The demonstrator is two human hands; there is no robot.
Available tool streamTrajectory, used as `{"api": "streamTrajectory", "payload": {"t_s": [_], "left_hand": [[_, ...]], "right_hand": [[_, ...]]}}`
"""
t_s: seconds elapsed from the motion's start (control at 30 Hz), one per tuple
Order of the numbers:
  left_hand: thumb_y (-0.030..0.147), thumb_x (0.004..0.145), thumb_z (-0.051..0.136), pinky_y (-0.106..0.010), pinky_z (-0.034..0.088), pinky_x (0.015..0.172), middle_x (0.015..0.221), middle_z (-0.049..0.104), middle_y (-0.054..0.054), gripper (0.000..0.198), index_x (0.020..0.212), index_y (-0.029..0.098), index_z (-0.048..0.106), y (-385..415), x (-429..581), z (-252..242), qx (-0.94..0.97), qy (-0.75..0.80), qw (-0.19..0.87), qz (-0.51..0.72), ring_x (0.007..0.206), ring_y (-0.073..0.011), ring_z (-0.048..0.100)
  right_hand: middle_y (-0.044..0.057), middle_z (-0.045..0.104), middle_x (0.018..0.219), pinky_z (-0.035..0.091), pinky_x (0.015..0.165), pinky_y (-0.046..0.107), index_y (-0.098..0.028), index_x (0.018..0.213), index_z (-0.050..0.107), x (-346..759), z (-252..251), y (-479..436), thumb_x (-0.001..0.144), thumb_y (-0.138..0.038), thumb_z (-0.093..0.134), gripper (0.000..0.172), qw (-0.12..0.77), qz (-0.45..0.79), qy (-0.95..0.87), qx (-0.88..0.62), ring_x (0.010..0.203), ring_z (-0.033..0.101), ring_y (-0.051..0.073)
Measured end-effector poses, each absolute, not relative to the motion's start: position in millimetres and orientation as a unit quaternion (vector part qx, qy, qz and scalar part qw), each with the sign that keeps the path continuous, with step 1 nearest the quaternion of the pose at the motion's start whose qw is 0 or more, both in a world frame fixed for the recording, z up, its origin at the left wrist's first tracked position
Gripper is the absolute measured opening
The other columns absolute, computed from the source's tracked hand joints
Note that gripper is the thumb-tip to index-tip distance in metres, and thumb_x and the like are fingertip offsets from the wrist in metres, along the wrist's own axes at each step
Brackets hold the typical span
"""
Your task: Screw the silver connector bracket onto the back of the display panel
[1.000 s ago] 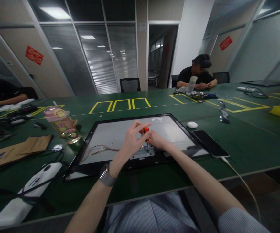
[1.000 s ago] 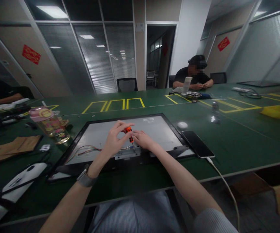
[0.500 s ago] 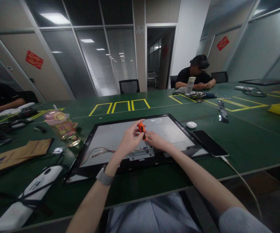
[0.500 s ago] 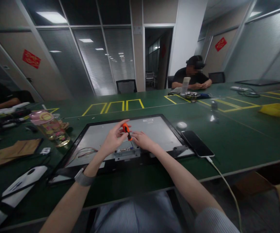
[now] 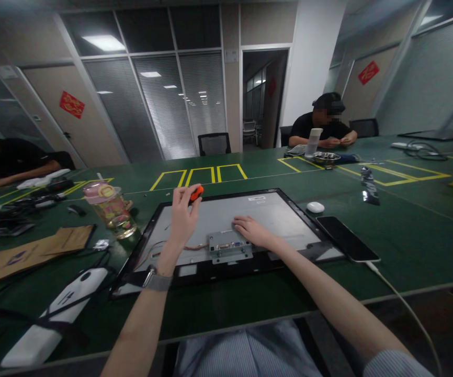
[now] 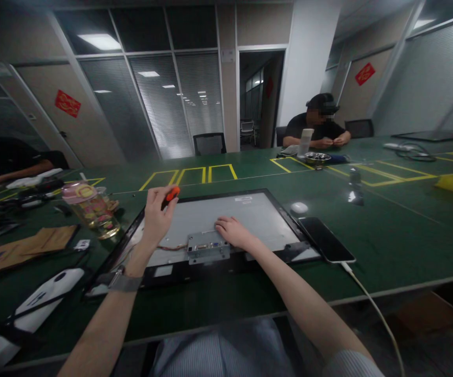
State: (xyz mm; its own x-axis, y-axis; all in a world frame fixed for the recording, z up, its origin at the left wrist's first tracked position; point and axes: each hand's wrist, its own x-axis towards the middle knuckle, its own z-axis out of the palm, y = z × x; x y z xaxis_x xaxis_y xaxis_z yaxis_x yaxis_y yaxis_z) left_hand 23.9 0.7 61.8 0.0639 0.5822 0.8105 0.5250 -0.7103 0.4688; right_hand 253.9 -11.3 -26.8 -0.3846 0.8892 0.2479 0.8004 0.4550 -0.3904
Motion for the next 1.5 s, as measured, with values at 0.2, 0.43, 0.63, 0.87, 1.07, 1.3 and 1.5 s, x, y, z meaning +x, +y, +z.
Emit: {"api": "streamTrajectory", "payload": {"t_s": [0.2,0.43,0.63,0.87,1.07,1.3,1.5], "left_hand": [[0.019,0.084,0.052,-0.036,0.046,0.088,0.097,0.06,-0.007,0.023,0.104,0.015,0.064,37.4,-18.1,15.4,0.855,0.44,0.068,0.268,0.093,-0.0209,0.058],[0.03,0.081,0.058,-0.034,0.048,0.084,0.095,0.066,-0.007,0.02,0.092,0.016,0.067,49.0,-27.2,-18.6,0.845,0.463,0.136,0.23,0.09,-0.022,0.061],[0.04,0.08,0.06,-0.036,0.048,0.087,0.109,0.061,-0.008,0.04,0.112,0.017,0.061,28.7,-20.0,2.9,0.838,0.423,0.139,0.316,0.098,-0.0209,0.058],[0.045,0.06,0.077,-0.036,0.045,0.094,0.122,0.058,-0.007,0.068,0.121,0.021,0.057,4.0,-11.3,19.5,0.873,0.349,0.298,0.165,0.109,-0.0242,0.057],[0.042,0.058,0.077,-0.033,0.047,0.086,0.107,0.062,-0.005,0.06,0.112,0.02,0.062,2.8,-5.9,10.3,0.886,0.367,0.248,0.137,0.099,-0.0242,0.06],[0.037,0.056,0.078,-0.032,0.046,0.085,0.101,0.061,-0.004,0.053,0.104,0.019,0.065,0.0,-3.4,18.5,0.897,0.352,0.2,0.175,0.095,-0.0229,0.058],[0.031,0.062,0.073,-0.032,0.047,0.088,0.108,0.061,-0.005,0.057,0.117,0.02,0.061,9.4,3.2,14.5,0.889,0.353,0.181,0.229,0.098,-0.0217,0.06]], "right_hand": [[0.013,0.054,0.134,0.028,0.109,0.048,-0.017,0.123,0.059,254.2,-25.1,-13.9,0.096,-0.033,0.033,0.041,0.228,0.119,-0.82,-0.512,0.128,0.045,0.024],[0.011,0.055,0.134,0.028,0.109,0.047,-0.018,0.122,0.06,254.1,-26.5,-12.6,0.096,-0.033,0.033,0.04,0.224,0.121,-0.821,-0.511,0.128,0.045,0.024],[0.012,0.067,0.113,0.042,0.098,0.042,-0.013,0.109,0.067,270.4,-6.0,-14.2,0.084,-0.041,0.058,0.039,0.281,0.242,-0.776,-0.51,0.107,0.06,0.027],[0.01,0.061,0.117,0.045,0.093,0.04,-0.017,0.119,0.06,290.2,13.8,-26.3,0.058,-0.041,0.081,0.068,0.167,0.313,-0.804,-0.477,0.105,0.057,0.026],[0.012,0.058,0.117,0.042,0.095,0.041,-0.015,0.118,0.059,283.5,12.0,-27.7,0.052,-0.036,0.084,0.074,0.139,0.253,-0.814,-0.503,0.109,0.053,0.028],[0.009,0.06,0.108,0.044,0.091,0.039,-0.016,0.109,0.062,283.9,20.1,-30.0,0.051,-0.035,0.084,0.065,0.186,0.241,-0.821,-0.483,0.103,0.056,0.026],[0.008,0.058,0.115,0.039,0.099,0.041,-0.018,0.112,0.06,292.7,18.1,-21.5,0.057,-0.033,0.082,0.061,0.259,0.219,-0.816,-0.468,0.109,0.054,0.025]]}}
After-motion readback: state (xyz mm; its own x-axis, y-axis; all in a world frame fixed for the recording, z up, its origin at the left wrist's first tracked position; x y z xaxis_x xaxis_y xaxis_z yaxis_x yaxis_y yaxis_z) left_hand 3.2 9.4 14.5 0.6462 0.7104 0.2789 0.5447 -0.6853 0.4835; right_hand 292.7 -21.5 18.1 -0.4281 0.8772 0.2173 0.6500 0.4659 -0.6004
